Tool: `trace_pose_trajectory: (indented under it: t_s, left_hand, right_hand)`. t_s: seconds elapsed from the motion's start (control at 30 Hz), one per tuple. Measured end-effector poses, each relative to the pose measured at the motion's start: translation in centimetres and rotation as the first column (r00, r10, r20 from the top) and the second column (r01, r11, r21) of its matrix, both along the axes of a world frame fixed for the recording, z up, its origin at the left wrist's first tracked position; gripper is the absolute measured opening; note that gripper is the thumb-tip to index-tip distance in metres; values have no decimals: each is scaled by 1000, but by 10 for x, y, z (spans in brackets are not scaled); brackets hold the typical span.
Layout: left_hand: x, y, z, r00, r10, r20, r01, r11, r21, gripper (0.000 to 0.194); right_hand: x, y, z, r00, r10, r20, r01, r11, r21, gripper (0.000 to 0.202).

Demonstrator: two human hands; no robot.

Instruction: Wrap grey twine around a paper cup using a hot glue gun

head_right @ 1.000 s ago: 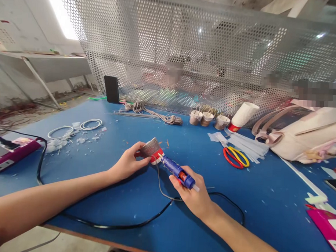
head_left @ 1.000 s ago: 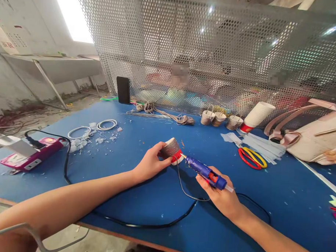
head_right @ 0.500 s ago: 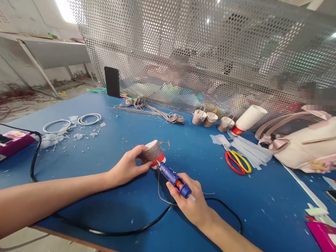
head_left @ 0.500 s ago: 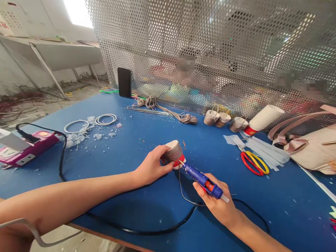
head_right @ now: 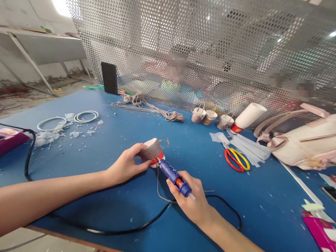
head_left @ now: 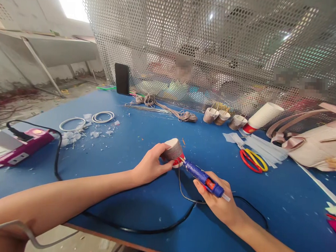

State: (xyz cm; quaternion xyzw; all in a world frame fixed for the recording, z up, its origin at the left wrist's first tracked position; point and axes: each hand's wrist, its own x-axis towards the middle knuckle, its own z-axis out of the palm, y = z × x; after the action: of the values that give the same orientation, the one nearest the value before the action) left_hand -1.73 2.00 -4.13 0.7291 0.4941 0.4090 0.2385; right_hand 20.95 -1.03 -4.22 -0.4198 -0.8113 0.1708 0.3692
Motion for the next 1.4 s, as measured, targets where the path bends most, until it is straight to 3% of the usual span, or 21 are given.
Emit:
trace_pose_trajectory:
  t_s: [0.63,0.93,1.27,1.4]
  left_hand:
    - [-3,0,4,999,-19,45,19,1000,-9,17]
    - [-6,1,4,993,-69,96,73,997,-36,19]
    - [-6,1,2,994,-67,89,67,998,-3,17]
    - [-5,1,2,992,-78,100,79,997,-6,15]
  right_hand:
    - [-1,-2,-4,999,27,30,-27,1000,14,6]
    - [0,2,1,996,-16,-85,12,999,-39,17]
    - [4,0,-1,996,-76,-49,76,997,-7,18]
    - [2,-2,5,998,-36,-57,34,999,-41,21]
